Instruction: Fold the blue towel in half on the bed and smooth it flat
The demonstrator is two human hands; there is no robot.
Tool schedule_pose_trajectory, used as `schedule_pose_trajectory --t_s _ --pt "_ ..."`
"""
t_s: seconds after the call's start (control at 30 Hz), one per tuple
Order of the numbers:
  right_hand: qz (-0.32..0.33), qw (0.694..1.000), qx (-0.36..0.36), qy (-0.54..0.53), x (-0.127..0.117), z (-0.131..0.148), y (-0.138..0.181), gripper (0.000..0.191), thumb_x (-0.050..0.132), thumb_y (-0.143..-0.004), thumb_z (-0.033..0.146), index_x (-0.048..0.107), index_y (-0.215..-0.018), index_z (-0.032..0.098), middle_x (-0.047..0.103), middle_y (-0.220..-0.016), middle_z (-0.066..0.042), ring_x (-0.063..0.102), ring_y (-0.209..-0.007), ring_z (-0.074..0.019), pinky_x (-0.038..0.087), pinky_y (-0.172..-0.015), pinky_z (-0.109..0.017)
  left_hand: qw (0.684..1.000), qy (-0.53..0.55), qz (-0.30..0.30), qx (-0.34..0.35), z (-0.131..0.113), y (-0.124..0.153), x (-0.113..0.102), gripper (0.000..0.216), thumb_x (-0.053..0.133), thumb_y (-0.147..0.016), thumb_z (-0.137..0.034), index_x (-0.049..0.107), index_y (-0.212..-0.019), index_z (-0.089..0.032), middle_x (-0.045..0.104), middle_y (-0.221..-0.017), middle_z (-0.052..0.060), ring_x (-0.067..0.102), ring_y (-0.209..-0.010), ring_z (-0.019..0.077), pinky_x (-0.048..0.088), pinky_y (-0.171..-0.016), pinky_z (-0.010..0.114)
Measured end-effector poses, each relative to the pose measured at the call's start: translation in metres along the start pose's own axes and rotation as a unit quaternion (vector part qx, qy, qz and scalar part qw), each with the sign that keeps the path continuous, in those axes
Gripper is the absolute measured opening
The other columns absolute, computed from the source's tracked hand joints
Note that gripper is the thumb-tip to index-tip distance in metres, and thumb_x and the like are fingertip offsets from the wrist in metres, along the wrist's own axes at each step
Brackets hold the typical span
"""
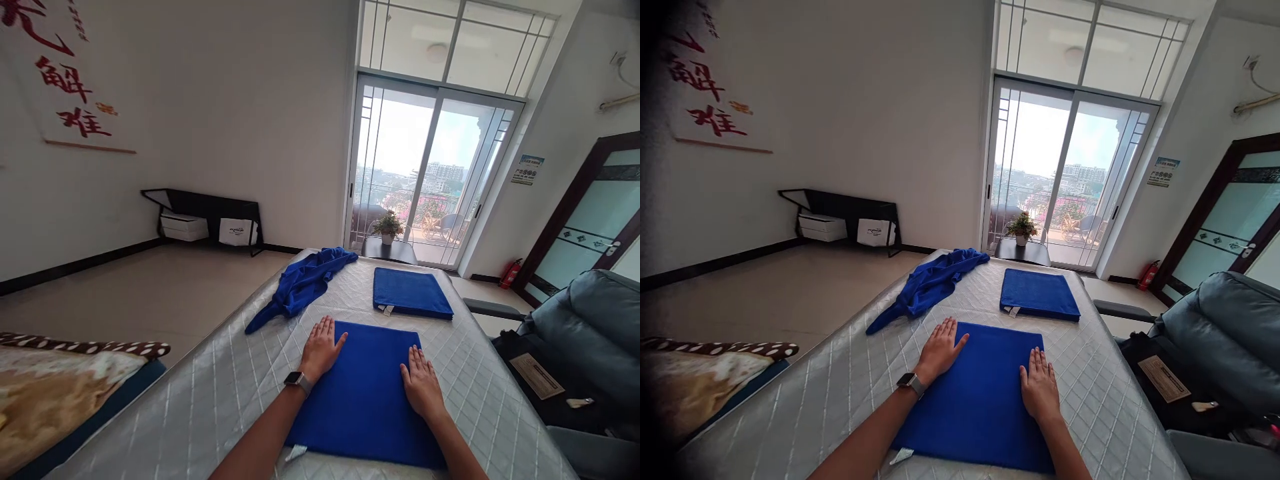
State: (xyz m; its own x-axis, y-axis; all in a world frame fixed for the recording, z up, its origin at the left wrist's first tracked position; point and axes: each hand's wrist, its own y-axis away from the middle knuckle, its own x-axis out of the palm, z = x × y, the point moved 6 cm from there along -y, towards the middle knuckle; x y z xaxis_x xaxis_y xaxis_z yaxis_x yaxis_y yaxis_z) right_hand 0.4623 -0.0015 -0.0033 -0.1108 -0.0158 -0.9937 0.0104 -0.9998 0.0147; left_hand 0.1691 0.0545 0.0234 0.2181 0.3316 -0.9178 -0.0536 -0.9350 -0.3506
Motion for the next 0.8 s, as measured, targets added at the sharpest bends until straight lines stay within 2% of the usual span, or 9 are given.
schedule_pose_trajectory --t_s 0.1,0.17,0.27,0.33,0.43,0.5,0.6,0.67,0.8 --pt "-0.002 1.000 0.005 -0.009 -0.001 0.001 0.000 0.069 0.017 -0.102 0.045 0.019 -0.161 0.010 0.015 -0.168 -0.007 0.008 -0.156 -0.0190 0.009 -0.126 -0.041 0.998 0.005 -0.042 0.042 -0.024 0.007 -0.017 0.075 0.019 -0.102 -0.058 0.041 -0.153 -0.008 0.042 -0.159 0.015 0.030 -0.152 0.0291 0.023 -0.126 0.046" --pt "-0.004 1.000 0.006 -0.016 -0.002 0.001 0.000 0.069 0.018 -0.101 0.044 0.019 -0.161 0.010 0.016 -0.168 -0.008 0.009 -0.156 -0.0194 0.009 -0.126 -0.041 0.996 0.029 -0.028 0.080 -0.054 0.018 -0.018 0.071 0.020 -0.103 -0.058 0.042 -0.153 -0.012 0.044 -0.159 0.013 0.032 -0.151 0.0282 0.027 -0.125 0.046" --pt "-0.005 1.000 -0.004 -0.019 -0.003 0.002 0.000 0.068 0.021 -0.101 0.042 0.020 -0.161 0.008 0.015 -0.168 -0.010 0.008 -0.156 -0.0209 0.009 -0.126 -0.042 0.981 0.072 0.040 0.173 -0.114 0.040 -0.003 0.071 0.020 -0.104 -0.059 0.041 -0.154 -0.014 0.043 -0.159 0.012 0.034 -0.150 0.0259 0.032 -0.122 0.044" --pt "0.000 1.000 -0.015 -0.012 -0.003 0.003 0.002 0.067 0.023 -0.101 0.039 0.022 -0.160 0.009 0.014 -0.168 -0.010 0.007 -0.156 -0.0214 0.009 -0.125 -0.042 0.966 0.095 0.068 0.232 -0.152 0.053 0.009 0.070 0.019 -0.104 -0.059 0.038 -0.155 -0.015 0.040 -0.161 0.013 0.032 -0.151 0.0244 0.031 -0.123 0.043" --pt "0.009 1.000 -0.029 0.001 -0.002 0.003 0.003 0.062 0.023 -0.101 0.034 0.026 -0.160 0.016 0.012 -0.169 -0.006 0.006 -0.156 -0.0206 0.008 -0.125 -0.043 0.959 0.111 0.085 0.249 -0.184 0.056 0.022 0.069 0.016 -0.105 -0.056 0.035 -0.157 -0.014 0.035 -0.163 0.013 0.027 -0.153 0.0236 0.026 -0.125 0.043" --pt "0.008 1.000 -0.025 0.001 -0.001 0.002 0.003 0.062 0.022 -0.101 0.033 0.025 -0.160 0.015 0.013 -0.169 -0.006 0.006 -0.156 -0.0205 0.008 -0.125 -0.043 0.965 0.105 0.099 0.220 -0.185 0.048 0.029 0.071 0.014 -0.104 -0.055 0.037 -0.156 -0.012 0.035 -0.163 0.014 0.027 -0.153 0.0245 0.025 -0.125 0.044" --pt "0.003 1.000 -0.011 -0.007 -0.001 0.001 0.002 0.066 0.019 -0.102 0.039 0.020 -0.160 0.008 0.014 -0.168 -0.010 0.008 -0.156 -0.0209 0.009 -0.125 -0.042 0.975 0.088 0.114 0.170 -0.161 0.034 0.032 0.075 0.012 -0.103 -0.059 0.038 -0.155 -0.011 0.036 -0.162 0.015 0.028 -0.152 0.0261 0.025 -0.125 0.046" --pt "0.000 1.000 -0.004 -0.010 -0.001 0.001 0.001 0.068 0.019 -0.101 0.042 0.019 -0.160 0.007 0.014 -0.168 -0.010 0.009 -0.156 -0.0208 0.009 -0.125 -0.041 0.980 0.075 0.116 0.142 -0.132 0.028 0.030 0.078 0.014 -0.102 -0.063 0.037 -0.156 -0.011 0.035 -0.163 0.015 0.027 -0.153 0.0269 0.024 -0.125 0.046" --pt "0.002 1.000 0.002 -0.009 0.000 0.001 0.000 0.069 0.018 -0.101 0.043 0.018 -0.161 0.009 0.014 -0.168 -0.008 0.008 -0.156 -0.0197 0.006 -0.126 -0.040 0.989 0.046 0.116 0.078 -0.060 0.024 0.020 0.085 0.016 -0.099 -0.070 0.034 -0.157 -0.010 0.031 -0.164 0.015 0.023 -0.154 0.0284 0.021 -0.126 0.047"
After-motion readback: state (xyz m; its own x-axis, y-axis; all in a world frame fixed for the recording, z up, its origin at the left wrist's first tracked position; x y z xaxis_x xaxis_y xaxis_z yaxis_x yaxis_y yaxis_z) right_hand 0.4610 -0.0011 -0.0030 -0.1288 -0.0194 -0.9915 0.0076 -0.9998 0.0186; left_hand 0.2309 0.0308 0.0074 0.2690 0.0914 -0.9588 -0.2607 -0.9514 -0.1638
